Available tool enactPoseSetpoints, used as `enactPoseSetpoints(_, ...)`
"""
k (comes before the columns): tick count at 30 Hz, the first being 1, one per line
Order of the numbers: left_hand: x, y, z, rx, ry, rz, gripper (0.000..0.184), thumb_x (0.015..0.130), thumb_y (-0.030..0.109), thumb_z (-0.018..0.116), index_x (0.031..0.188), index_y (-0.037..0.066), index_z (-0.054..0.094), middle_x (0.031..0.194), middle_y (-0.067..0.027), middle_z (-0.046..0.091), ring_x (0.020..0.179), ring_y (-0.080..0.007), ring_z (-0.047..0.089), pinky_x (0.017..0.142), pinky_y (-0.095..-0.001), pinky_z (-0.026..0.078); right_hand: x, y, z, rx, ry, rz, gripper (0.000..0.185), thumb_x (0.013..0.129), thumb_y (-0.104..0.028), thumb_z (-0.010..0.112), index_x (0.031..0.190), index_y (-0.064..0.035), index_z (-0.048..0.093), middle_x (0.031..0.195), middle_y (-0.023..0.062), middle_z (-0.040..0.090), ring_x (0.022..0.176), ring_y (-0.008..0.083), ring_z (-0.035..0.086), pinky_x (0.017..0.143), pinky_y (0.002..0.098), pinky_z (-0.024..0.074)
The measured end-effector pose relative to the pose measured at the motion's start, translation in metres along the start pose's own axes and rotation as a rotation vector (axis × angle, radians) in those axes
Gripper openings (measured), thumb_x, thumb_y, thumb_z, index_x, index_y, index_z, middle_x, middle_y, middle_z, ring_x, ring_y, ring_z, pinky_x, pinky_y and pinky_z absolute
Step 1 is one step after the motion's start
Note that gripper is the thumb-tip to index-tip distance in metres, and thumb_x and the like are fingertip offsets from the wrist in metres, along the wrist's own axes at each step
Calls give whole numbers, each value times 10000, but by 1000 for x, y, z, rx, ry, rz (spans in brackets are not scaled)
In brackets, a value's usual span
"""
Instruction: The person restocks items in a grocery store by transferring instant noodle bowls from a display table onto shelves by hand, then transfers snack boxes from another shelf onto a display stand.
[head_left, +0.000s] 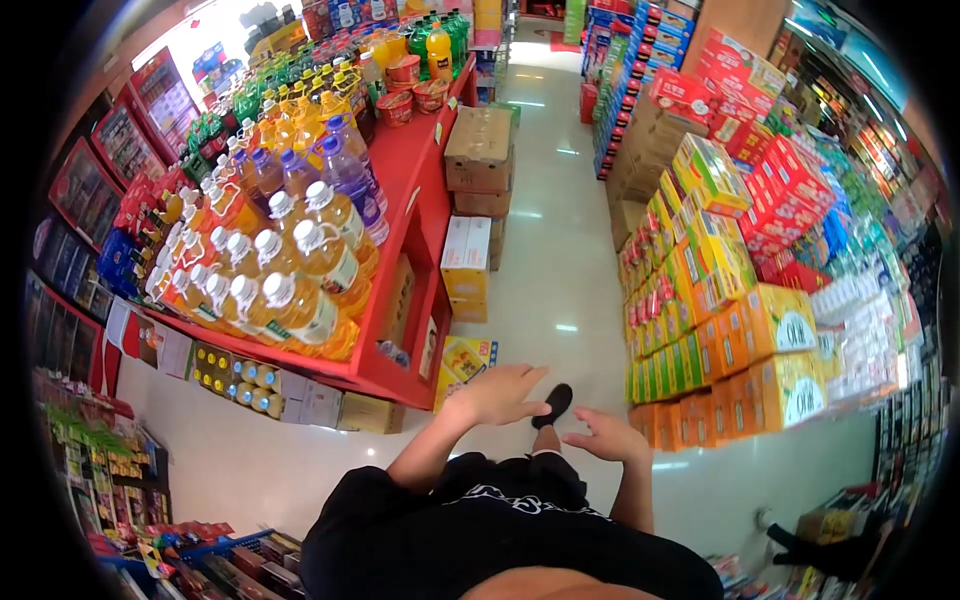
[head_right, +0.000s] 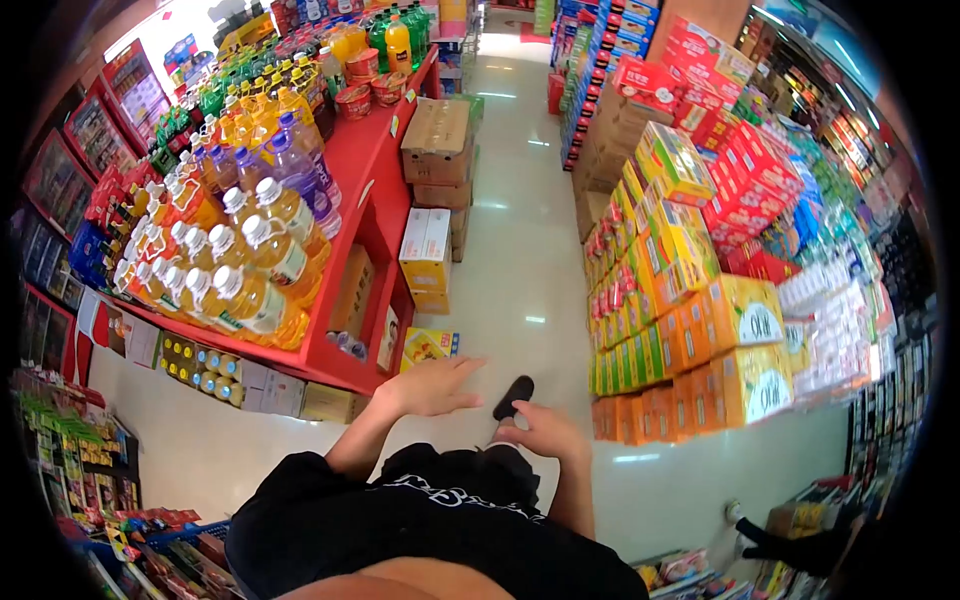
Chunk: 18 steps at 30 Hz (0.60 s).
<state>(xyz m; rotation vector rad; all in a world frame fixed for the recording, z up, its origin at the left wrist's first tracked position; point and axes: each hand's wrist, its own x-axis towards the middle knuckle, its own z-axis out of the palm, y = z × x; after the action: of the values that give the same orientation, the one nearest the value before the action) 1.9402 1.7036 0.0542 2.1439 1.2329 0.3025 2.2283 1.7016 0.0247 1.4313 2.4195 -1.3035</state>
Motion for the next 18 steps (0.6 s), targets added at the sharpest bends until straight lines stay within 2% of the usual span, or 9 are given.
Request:
enactPoseSetpoints(1, 19, -13, -1, -13, -23, -45, 711, 980, 508, 596, 1464, 5, 461, 1362, -257, 582, 1251, -426, 568, 1035, -493, 470, 22, 16, -17, -15, 12, -13, 764, 919, -527, 687, 1380, 65, 544, 1323, 305, 620, 1239, 439, 597, 1053, 453, 478)
enactPoseSetpoints(4, 76, -35, -23, 121, -216, -376, 741, 964, 535, 603, 1463, 3, 470, 1352, -266, 589, 1262, -423, 568, 1036, -495, 471, 82, 44, -90, -76, 66, -62, 776, 929, -532, 673, 1386, 78, 527, 1317, 345, 599, 1233, 459, 592, 1057, 461, 475)
enactPoseSetpoints(6, 105, -67, -24, 105, -135, -458, 748, 951, 555, 609, 1446, 7, 486, 1334, -270, 600, 1254, -424, 579, 1029, -500, 475, 123, 56, -148, -121, 104, -56, 772, 931, -521, 676, 1391, 79, 520, 1314, 348, 598, 1229, 466, 590, 1056, 463, 476)
enactPoseSetpoints(10, 156, -86, -89, 54, 80, -611, 657, 929, 541, 627, 1326, 22, 566, 1306, -251, 625, 1183, -431, 627, 1008, -537, 490, 210, 55, -255, -263, 94, -39, 737, 943, -482, 675, 1419, 53, 502, 1340, 309, 599, 1246, 452, 583, 1049, 472, 478)
enactPoseSetpoints(11, 170, -95, -96, 76, 237, -618, 655, 925, 536, 633, 1341, 35, 560, 1290, -246, 630, 1186, -423, 624, 1010, -535, 483, 236, 52, -275, -292, 93, -76, 734, 944, -482, 672, 1425, 46, 501, 1353, 296, 596, 1260, 441, 576, 1057, 470, 473)
enactPoseSetpoints(14, 204, -111, -123, 151, 341, -758, 672, 921, 536, 637, 1380, 54, 549, 1292, -251, 627, 1200, -423, 615, 1021, -524, 476, 308, 26, -323, -330, 59, -209, 731, 948, -483, 662, 1442, 30, 495, 1394, 264, 585, 1302, 413, 553, 1086, 460, 455)
enactPoseSetpoints(15, 212, -121, -129, 150, 276, -800, 705, 927, 540, 631, 1427, 56, 522, 1308, -266, 622, 1194, -437, 616, 1015, -534, 481, 329, 12, -336, -309, 36, -276, 732, 950, -483, 658, 1449, 27, 492, 1408, 257, 579, 1317, 407, 544, 1097, 455, 447)
enactPoseSetpoints(18, 231, -166, -129, -68, 258, -790, 738, 931, 554, 626, 1447, 40, 509, 1332, -278, 612, 1184, -452, 619, 1015, -540, 485, 397, -6, -354, -161, -119, -398, 754, 950, -499, 651, 1469, 21, 479, 1445, 247, 558, 1349, 398, 522, 1123, 442, 427)
